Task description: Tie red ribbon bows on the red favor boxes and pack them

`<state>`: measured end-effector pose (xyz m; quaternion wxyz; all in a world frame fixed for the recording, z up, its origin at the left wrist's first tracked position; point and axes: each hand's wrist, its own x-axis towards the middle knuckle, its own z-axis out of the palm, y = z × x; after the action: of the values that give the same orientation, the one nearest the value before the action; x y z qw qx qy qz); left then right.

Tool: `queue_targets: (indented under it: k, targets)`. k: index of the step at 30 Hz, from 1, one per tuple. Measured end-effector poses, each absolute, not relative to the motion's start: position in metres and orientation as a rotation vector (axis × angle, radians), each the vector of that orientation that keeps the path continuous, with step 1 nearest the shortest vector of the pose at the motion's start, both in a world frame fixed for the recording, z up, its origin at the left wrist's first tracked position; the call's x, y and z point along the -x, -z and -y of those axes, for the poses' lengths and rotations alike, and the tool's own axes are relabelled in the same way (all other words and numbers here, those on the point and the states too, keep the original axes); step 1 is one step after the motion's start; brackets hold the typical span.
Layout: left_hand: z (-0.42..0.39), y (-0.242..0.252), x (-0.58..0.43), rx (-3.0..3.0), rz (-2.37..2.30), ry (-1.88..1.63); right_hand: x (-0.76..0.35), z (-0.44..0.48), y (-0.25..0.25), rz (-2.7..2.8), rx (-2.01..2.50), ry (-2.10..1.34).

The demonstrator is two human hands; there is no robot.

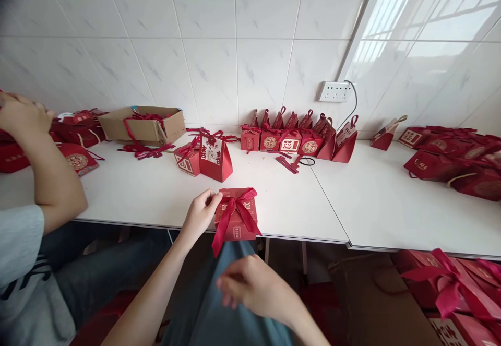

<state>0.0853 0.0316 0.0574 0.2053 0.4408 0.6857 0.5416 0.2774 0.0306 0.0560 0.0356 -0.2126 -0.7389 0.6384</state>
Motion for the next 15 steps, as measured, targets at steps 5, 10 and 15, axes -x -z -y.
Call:
queue_targets:
  k: [5, 10, 15]
  targets:
    - [-0.033, -0.053, -0.076, -1.126, -1.769, -1.540, -0.335, -0.070, -0.088, 2.283, 0.819, -1.687]
    - [-0.030, -0.054, -0.077, -1.014, -1.678, -1.613, -0.303, -0.122, -0.056, 2.194, 0.648, -1.143]
    - [-0.026, -0.057, -0.083, -1.015, -1.611, -1.605, -0.266, -0.141, -0.028, 2.228, 0.331, -1.437]
